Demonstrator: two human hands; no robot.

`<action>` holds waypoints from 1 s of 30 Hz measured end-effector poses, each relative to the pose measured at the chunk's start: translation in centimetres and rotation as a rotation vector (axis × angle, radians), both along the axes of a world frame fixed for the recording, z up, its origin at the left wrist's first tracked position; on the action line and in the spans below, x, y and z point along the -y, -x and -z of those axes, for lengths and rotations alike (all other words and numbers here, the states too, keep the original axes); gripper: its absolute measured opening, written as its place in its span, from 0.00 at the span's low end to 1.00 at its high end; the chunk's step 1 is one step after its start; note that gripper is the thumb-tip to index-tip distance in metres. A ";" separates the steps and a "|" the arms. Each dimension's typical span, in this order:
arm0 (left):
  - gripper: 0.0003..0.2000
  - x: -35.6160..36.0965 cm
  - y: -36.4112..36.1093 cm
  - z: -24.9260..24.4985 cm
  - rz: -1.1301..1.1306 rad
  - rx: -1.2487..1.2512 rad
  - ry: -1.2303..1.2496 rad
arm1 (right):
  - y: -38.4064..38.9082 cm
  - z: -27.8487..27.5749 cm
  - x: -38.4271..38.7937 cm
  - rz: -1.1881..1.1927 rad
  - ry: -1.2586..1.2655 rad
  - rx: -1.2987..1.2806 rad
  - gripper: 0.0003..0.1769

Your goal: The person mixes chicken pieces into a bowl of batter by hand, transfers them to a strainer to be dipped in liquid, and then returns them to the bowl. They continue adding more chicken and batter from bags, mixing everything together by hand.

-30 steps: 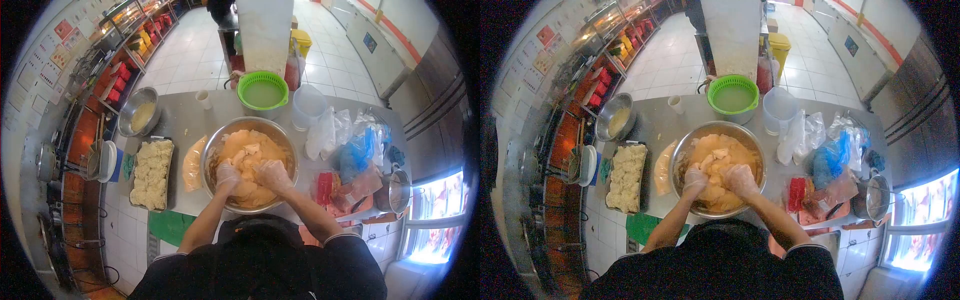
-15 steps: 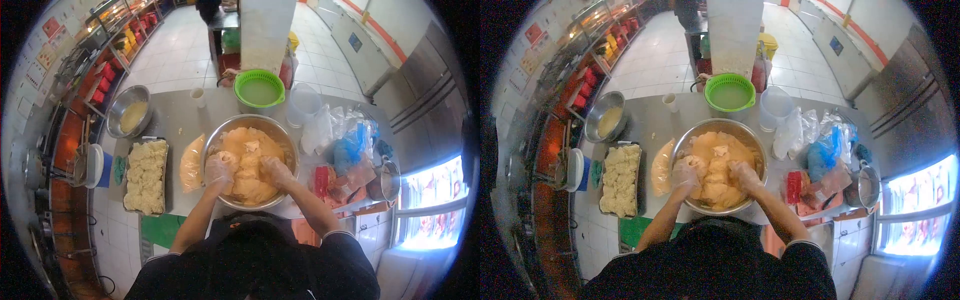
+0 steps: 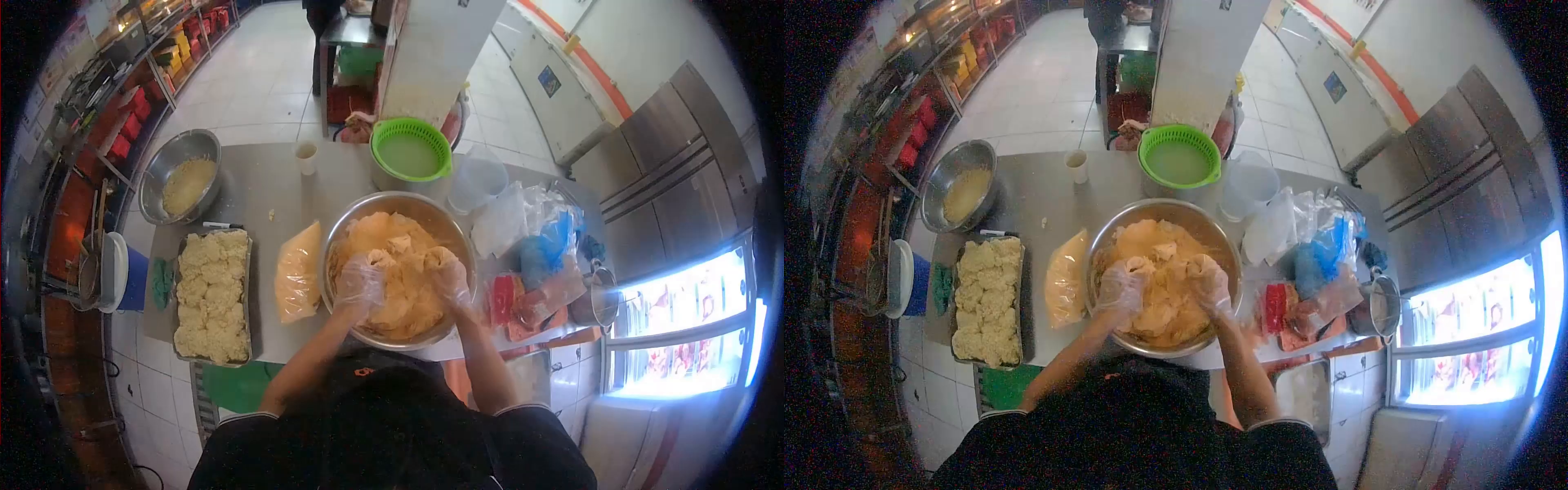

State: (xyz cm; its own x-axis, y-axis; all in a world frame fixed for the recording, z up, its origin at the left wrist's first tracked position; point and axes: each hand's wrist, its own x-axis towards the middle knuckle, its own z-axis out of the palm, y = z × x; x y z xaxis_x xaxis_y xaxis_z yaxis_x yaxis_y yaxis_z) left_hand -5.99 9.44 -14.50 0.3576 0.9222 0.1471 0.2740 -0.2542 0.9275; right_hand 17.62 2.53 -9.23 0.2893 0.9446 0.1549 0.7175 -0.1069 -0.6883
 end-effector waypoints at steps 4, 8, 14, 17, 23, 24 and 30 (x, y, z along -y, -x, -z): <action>0.13 -0.3 -2.2 2.8 0.118 0.173 0.159 | 2.0 1.5 -1.6 -0.112 -0.106 -0.631 0.15; 0.13 1.5 -4.4 -5.6 0.026 0.080 -0.363 | 3.3 -6.2 -1.4 -0.427 -0.129 -0.206 0.18; 0.09 2.9 -3.8 -5.3 0.143 0.216 0.052 | -0.9 -2.4 -0.2 -0.411 0.029 -0.084 0.12; 0.09 2.5 -3.2 -6.0 -0.058 0.099 -0.140 | -1.7 -3.2 1.3 -0.264 0.005 -0.100 0.13; 0.11 -4.4 -6.7 -1.2 0.084 -0.702 -0.467 | -3.0 5.0 2.4 -0.034 0.087 0.198 0.12; 0.13 -5.6 -7.8 -1.5 0.158 -0.811 -0.444 | -3.1 4.2 1.4 0.021 0.083 -0.068 0.12; 0.17 -6.4 -6.3 0.6 0.222 -0.709 -0.380 | -3.2 -8.3 -1.0 -0.173 -0.008 0.223 0.11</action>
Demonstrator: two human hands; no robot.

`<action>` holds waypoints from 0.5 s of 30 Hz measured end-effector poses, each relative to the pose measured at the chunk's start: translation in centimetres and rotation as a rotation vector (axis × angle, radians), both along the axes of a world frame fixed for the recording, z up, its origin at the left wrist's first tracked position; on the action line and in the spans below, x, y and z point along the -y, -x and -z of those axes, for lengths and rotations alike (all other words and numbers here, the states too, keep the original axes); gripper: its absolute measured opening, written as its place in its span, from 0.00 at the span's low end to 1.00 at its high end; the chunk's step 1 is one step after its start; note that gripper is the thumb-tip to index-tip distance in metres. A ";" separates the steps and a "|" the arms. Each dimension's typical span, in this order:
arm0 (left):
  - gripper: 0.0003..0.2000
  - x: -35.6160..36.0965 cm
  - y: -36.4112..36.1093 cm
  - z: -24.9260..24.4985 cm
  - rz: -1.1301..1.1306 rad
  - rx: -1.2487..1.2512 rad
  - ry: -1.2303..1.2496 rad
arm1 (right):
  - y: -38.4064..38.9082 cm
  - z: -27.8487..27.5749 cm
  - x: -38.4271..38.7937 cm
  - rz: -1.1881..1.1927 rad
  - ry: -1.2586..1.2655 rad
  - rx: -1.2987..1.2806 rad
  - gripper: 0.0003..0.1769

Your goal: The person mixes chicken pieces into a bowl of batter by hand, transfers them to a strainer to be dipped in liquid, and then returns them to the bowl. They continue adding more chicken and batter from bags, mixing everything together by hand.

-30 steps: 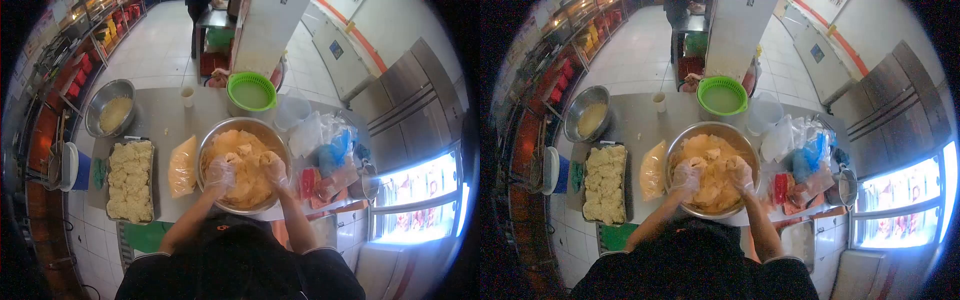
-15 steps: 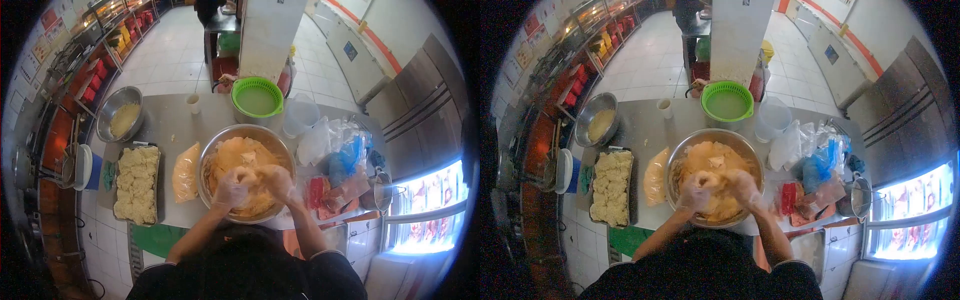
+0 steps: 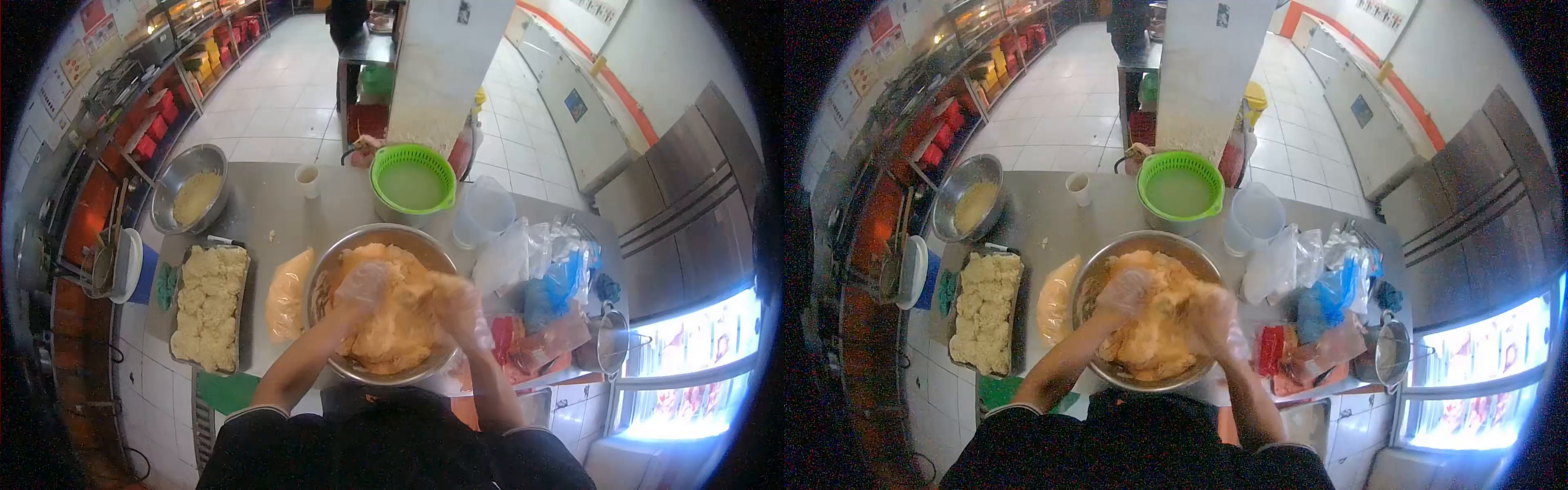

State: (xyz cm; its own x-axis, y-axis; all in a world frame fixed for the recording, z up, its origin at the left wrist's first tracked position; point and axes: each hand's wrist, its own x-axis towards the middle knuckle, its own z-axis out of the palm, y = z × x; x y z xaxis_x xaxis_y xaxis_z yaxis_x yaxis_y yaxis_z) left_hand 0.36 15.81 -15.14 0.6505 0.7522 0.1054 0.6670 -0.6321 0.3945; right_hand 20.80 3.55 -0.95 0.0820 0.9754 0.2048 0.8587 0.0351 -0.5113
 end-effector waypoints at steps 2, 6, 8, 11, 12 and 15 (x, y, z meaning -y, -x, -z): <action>0.17 1.4 1.6 -0.4 -0.052 -0.053 -0.038 | 0.0 -5.3 -3.7 0.001 -0.139 -0.244 0.10; 0.16 4.7 4.9 -2.7 -0.188 -0.018 -0.139 | -2.0 -7.9 -13.9 0.044 -0.244 -0.046 0.12; 0.15 6.7 6.0 -2.4 -0.297 0.068 -0.160 | -1.9 -9.3 -19.0 0.024 -0.029 0.070 0.10; 0.11 8.1 7.1 0.0 -0.429 0.286 -0.140 | -2.9 -3.1 -27.9 0.022 0.047 0.206 0.08; 0.08 8.6 7.4 -0.4 -0.420 0.340 -0.136 | -3.0 -0.1 -29.2 -0.002 0.047 0.188 0.12; 0.05 8.8 8.0 0.0 -0.370 0.342 -0.212 | -3.6 3.7 -31.9 -0.046 0.065 0.222 0.19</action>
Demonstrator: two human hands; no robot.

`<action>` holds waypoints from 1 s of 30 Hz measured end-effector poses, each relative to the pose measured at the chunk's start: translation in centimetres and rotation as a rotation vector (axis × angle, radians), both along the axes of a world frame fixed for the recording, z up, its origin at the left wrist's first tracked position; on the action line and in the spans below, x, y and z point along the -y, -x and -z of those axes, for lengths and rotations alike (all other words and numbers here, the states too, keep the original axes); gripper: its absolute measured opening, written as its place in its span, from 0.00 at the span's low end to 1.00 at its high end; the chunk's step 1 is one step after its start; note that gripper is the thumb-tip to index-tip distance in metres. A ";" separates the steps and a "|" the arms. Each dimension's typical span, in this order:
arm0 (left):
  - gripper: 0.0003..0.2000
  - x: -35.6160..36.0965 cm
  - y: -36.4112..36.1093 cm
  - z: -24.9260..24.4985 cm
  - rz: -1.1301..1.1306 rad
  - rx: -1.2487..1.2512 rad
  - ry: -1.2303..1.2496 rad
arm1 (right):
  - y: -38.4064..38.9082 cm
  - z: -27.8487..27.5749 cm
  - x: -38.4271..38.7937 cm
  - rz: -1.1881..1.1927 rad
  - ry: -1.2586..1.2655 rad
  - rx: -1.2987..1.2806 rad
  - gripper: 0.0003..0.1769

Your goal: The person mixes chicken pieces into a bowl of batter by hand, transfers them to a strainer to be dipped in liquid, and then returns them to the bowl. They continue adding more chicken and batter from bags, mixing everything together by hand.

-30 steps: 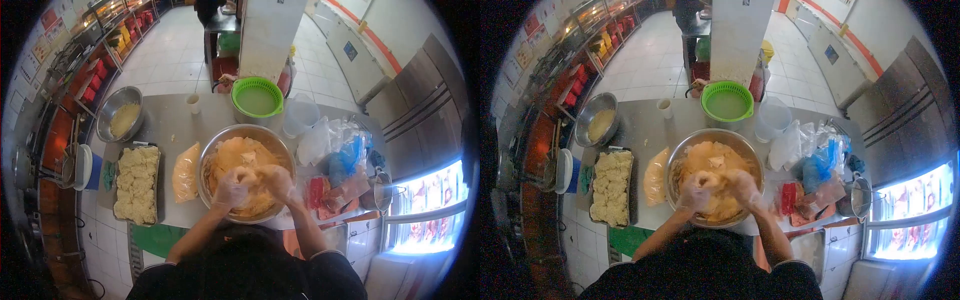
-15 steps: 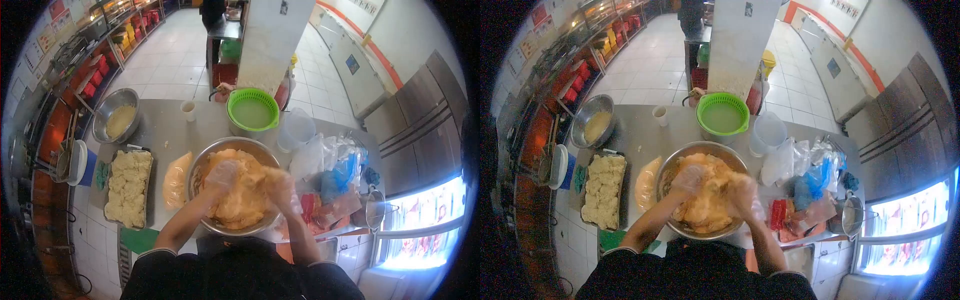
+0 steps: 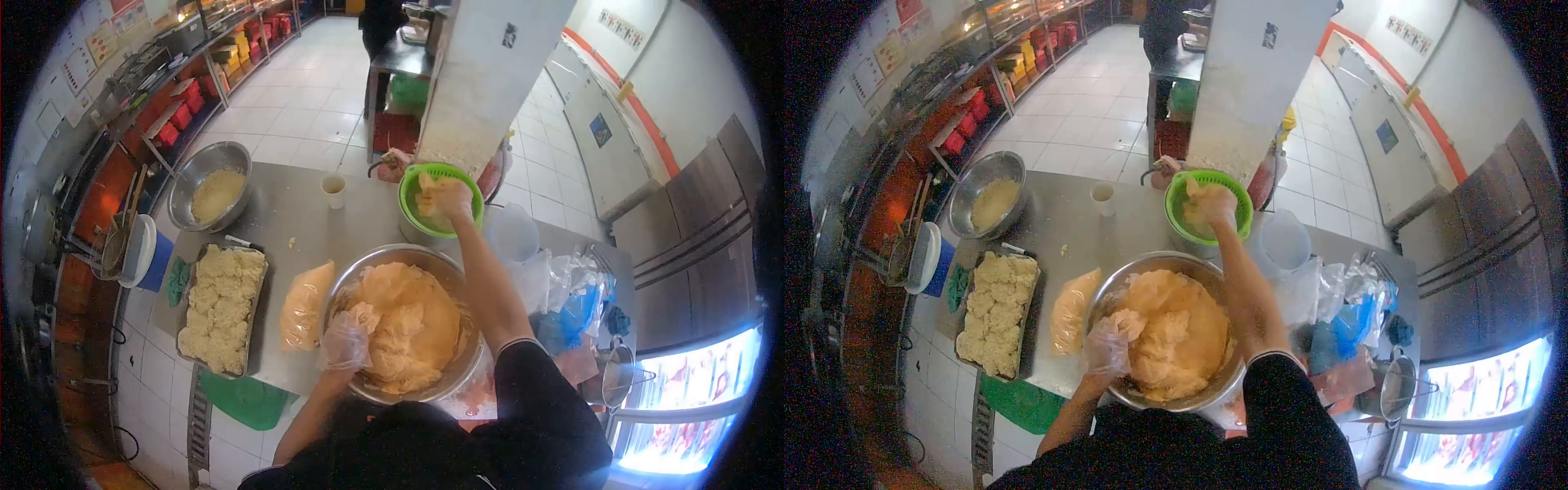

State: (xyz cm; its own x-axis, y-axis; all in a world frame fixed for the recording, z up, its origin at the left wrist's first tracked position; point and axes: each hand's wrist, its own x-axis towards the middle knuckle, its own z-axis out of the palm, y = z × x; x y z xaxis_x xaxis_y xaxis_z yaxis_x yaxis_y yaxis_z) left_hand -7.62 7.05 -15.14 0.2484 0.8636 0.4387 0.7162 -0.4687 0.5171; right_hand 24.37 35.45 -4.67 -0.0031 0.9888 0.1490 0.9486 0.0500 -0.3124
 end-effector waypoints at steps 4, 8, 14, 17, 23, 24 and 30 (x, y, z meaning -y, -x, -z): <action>0.06 0.5 0.9 2.0 -0.029 0.209 0.128 | -0.6 2.0 3.2 0.074 -0.031 -0.123 0.17; 0.07 0.3 1.0 -0.9 -0.067 0.112 0.220 | 3.7 -1.4 17.4 -0.143 -0.124 0.201 0.14; 0.10 -2.6 -1.5 -6.0 -0.058 0.159 0.358 | 8.8 13.1 29.9 -0.169 0.324 0.073 0.27; 0.10 -3.2 -1.7 -6.2 -0.097 0.031 0.343 | 9.8 13.9 31.0 0.008 -0.230 -0.065 0.31; 0.08 -2.4 -1.1 -8.8 -0.001 0.253 0.452 | 8.3 5.3 29.7 0.187 0.356 -0.412 0.23; 0.08 -2.3 -1.1 -8.9 -0.002 0.276 0.444 | 8.0 5.7 29.5 0.131 0.268 -0.385 0.20; 0.09 -1.8 0.2 -6.0 -0.032 -0.049 0.296 | 11.0 10.3 26.7 -0.449 0.130 0.176 0.13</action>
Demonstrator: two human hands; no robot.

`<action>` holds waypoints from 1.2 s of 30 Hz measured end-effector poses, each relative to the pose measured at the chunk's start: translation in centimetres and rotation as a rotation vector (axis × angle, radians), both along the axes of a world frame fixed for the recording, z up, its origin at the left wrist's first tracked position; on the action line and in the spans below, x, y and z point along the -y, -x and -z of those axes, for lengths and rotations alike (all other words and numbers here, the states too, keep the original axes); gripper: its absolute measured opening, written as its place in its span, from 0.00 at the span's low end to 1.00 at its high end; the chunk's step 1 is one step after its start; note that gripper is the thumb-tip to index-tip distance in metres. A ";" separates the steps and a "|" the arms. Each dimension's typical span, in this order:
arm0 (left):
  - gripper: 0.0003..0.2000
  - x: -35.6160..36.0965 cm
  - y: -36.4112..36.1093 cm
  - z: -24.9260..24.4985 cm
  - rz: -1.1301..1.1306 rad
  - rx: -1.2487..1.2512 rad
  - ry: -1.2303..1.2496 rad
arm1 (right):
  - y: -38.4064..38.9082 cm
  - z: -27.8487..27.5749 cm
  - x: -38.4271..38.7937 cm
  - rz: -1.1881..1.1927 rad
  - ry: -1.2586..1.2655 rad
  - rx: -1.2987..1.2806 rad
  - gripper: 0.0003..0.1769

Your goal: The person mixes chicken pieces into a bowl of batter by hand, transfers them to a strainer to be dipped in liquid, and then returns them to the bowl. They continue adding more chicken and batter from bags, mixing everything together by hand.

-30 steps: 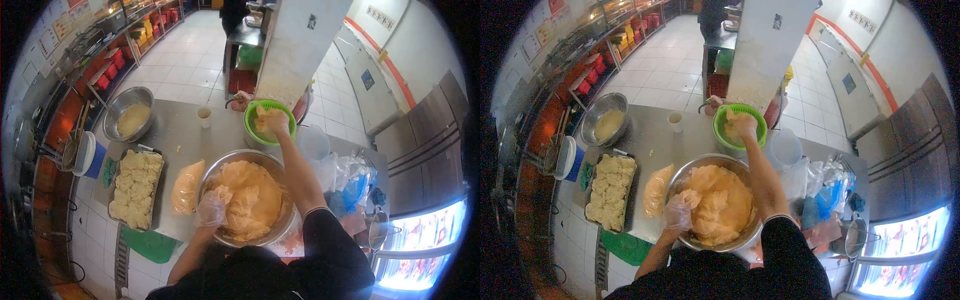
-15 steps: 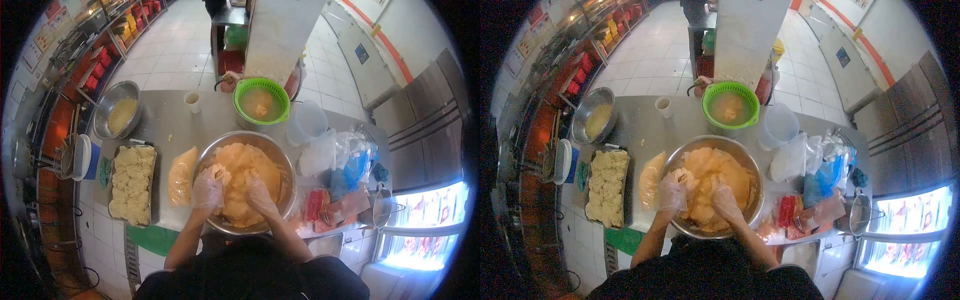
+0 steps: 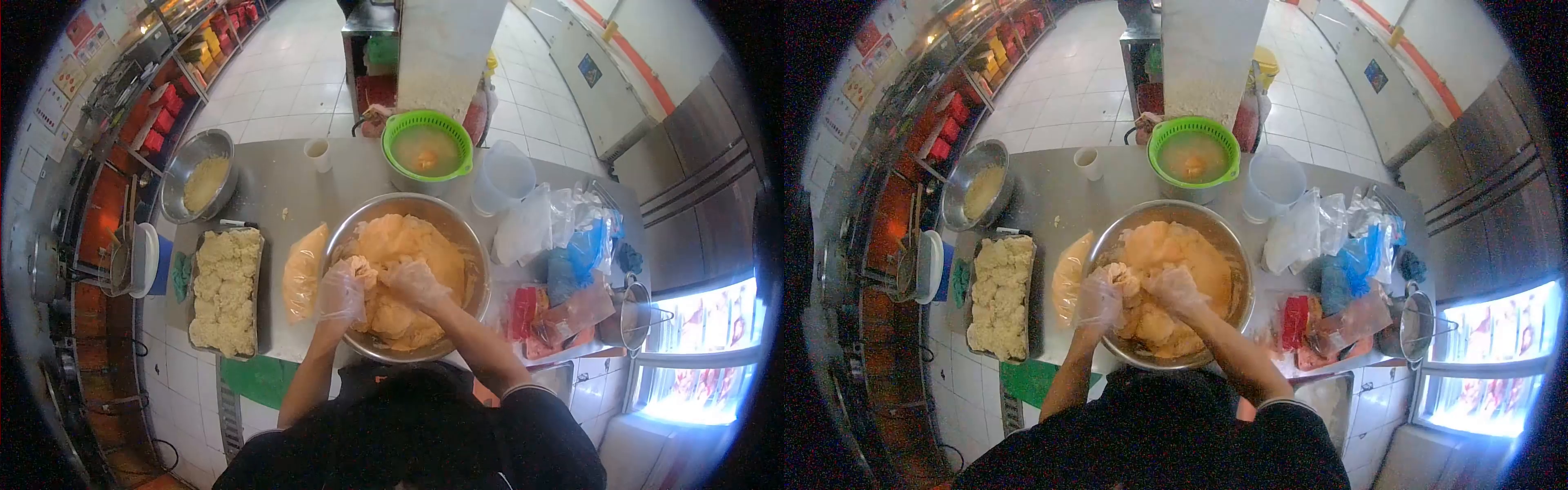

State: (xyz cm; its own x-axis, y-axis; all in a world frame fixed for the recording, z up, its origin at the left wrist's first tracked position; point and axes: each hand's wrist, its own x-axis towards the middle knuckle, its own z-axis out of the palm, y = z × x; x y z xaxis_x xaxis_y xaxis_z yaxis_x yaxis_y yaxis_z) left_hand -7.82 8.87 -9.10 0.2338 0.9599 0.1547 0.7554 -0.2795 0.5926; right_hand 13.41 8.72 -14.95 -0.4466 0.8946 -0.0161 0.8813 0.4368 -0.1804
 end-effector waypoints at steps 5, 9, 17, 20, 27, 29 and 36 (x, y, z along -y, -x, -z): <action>0.10 0.6 0.3 -1.7 -0.073 0.135 -0.004 | -1.9 -4.5 -1.6 0.115 0.320 0.052 0.18; 0.07 1.7 1.1 -2.7 -0.118 0.292 0.118 | -6.6 -5.8 1.2 0.297 0.015 -0.612 0.17; 0.04 1.1 -2.7 -1.0 0.048 0.612 0.160 | -6.5 -7.4 4.8 0.530 0.104 -0.919 0.18; 0.11 0.4 -3.3 -1.3 0.162 0.360 0.135 | -5.4 -7.4 4.2 0.538 0.081 -0.694 0.20; 0.06 2.7 -5.8 -3.8 0.307 0.186 0.024 | -2.9 -10.0 4.5 0.474 0.250 -0.478 0.18; 0.08 2.7 -6.1 -3.6 0.389 0.151 -0.236 | -3.9 -9.7 4.7 0.320 0.173 -0.448 0.18; 0.10 3.1 -6.1 -4.2 0.077 0.958 0.130 | -5.4 -11.6 6.7 0.571 -0.030 -0.689 0.19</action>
State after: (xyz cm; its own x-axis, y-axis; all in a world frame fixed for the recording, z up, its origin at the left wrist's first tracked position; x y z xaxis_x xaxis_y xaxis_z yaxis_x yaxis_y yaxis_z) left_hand -1.73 5.76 -4.94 0.1266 0.9703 0.2061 -0.0809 -0.1969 0.9771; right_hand 18.80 1.98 -3.39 0.1650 0.9792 0.1183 0.6664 -0.0222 -0.7453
